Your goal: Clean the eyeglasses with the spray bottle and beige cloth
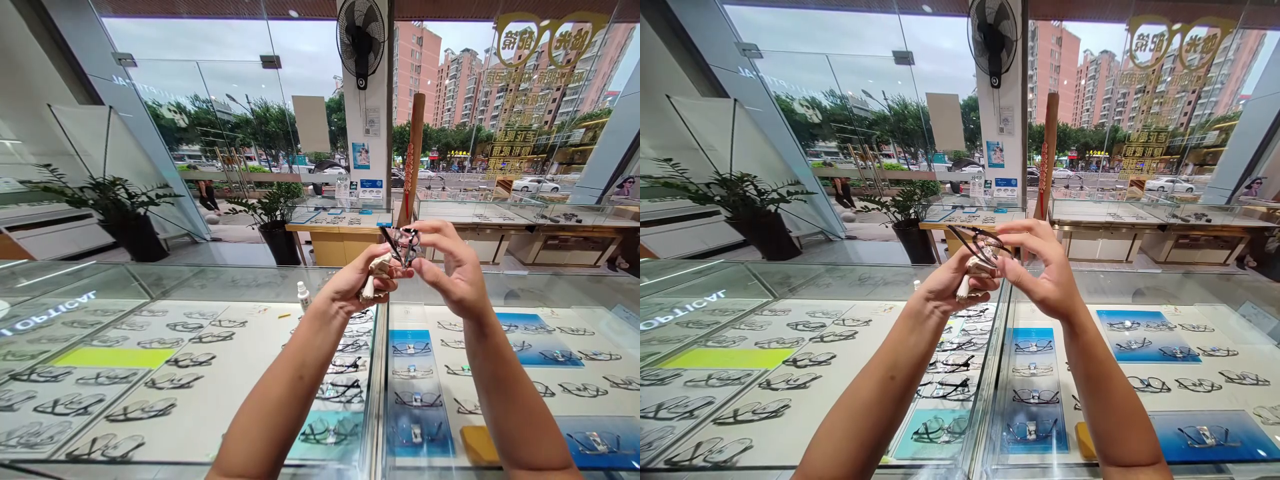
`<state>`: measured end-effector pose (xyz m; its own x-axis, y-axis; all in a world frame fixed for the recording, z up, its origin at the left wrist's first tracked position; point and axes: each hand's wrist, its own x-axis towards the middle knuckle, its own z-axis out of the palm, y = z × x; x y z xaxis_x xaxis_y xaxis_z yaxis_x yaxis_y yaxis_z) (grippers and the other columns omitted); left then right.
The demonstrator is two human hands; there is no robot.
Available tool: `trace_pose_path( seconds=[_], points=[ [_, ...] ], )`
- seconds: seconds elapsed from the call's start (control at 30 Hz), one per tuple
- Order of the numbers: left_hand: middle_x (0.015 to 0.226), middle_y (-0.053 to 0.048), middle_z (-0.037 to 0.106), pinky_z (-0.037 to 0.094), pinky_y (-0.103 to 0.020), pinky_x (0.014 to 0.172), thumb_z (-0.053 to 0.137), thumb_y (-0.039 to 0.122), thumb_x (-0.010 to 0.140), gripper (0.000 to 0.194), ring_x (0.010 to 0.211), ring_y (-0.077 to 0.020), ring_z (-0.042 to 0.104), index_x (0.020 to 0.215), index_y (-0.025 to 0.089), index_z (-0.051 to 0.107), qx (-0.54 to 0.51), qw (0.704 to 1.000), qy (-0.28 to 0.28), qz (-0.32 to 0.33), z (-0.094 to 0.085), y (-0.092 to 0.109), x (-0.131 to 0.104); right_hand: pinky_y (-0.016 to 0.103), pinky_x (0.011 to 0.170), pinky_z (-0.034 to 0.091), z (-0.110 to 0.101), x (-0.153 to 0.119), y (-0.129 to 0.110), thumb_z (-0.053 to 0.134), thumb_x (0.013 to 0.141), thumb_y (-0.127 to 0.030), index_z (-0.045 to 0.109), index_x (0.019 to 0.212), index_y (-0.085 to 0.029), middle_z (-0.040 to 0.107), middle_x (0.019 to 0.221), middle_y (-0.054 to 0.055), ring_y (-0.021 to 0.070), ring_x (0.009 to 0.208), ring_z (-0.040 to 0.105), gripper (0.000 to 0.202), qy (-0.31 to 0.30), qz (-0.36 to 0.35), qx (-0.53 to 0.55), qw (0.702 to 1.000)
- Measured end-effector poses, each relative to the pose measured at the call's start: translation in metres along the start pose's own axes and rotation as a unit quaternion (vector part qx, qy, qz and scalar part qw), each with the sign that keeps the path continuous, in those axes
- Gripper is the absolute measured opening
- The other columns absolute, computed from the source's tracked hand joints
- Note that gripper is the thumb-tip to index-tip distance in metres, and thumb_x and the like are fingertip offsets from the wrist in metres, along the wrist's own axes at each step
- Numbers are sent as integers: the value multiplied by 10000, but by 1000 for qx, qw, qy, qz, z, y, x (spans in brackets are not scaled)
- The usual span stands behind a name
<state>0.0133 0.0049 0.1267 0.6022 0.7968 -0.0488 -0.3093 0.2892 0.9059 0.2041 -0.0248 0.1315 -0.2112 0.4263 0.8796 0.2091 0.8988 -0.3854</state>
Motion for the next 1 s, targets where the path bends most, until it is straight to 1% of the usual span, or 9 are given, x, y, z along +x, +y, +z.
trace_pose_path(
  seconds=[0.13, 0.27, 0.33, 0.43, 0.5, 0.63, 0.73, 0.87, 1.0],
  points=[
    [700, -23, 641, 175, -163, 405, 899, 658, 576, 588, 434, -7, 267, 750, 151, 657, 66, 998, -6, -1, 5, -4, 1, 476, 1082, 507, 0, 1, 6, 722, 955, -390, 811, 936, -305, 758, 1145, 37, 238, 1147, 673, 124, 15, 22, 45, 999],
    [538, 36, 454, 173, -202, 407, 798, 756, 699, 589, 415, -52, 268, 654, 207, 586, 185, 976, 69, 91, -1, -1, -1, 457, 1066, 521, -1, 3, 7, 794, 891, -470, 815, 874, -288, 751, 1085, 51, 240, 1093, 685, 185, 36, 67, 89, 993],
    [509, 49, 365, 141, -215, 423, 755, 748, 768, 603, 418, -66, 256, 593, 228, 505, 256, 940, 156, 160, -16, 4, -3, 435, 1039, 526, -3, 4, 6, 826, 856, -481, 813, 835, -276, 745, 1050, 53, 234, 1065, 683, 207, 38, 94, 104, 989],
    [519, 45, 341, 146, -240, 458, 745, 618, 836, 604, 456, -74, 253, 543, 224, 393, 343, 850, 297, 267, -49, 8, -9, 413, 1016, 513, 0, 5, 9, 836, 844, -433, 805, 800, -262, 737, 1012, 46, 217, 1026, 672, 180, 24, 113, 105, 988],
    [514, 41, 326, 167, -261, 483, 699, 505, 873, 561, 478, -85, 261, 523, 219, 366, 385, 792, 363, 304, -72, 5, -17, 411, 995, 503, 8, 5, 13, 816, 852, -397, 794, 790, -249, 732, 999, 45, 214, 1007, 663, 163, -10, 118, 87, 989],
    [498, 37, 272, 157, -297, 512, 596, 357, 870, 489, 497, -100, 238, 507, 224, 298, 436, 688, 482, 324, -113, -15, -38, 427, 980, 454, 42, -3, 26, 751, 872, -303, 777, 804, -218, 707, 990, 46, 218, 996, 627, 113, -116, 155, -10, 981],
    [500, 31, 243, 164, -306, 524, 549, 327, 864, 467, 514, -109, 229, 517, 229, 252, 433, 640, 548, 320, -140, -31, -47, 424, 964, 402, 80, -16, 39, 723, 875, -244, 781, 798, -204, 677, 987, 55, 234, 1017, 585, 104, -196, 204, -105, 953],
    [504, 24, 240, 169, -312, 533, 542, 319, 862, 453, 534, -118, 238, 518, 225, 262, 451, 619, 582, 272, -168, -40, -46, 411, 951, 350, 123, -39, 61, 712, 898, -215, 803, 813, -196, 672, 995, 70, 241, 1022, 551, 126, -287, 243, -189, 907],
    [513, 24, 256, 172, -318, 540, 544, 321, 863, 440, 534, -118, 245, 527, 223, 277, 468, 625, 568, 259, -175, -44, -41, 397, 928, 325, 147, -59, 80, 693, 938, -230, 824, 865, -193, 678, 1023, 90, 251, 1036, 531, 154, -353, 258, -224, 871]
  ],
)
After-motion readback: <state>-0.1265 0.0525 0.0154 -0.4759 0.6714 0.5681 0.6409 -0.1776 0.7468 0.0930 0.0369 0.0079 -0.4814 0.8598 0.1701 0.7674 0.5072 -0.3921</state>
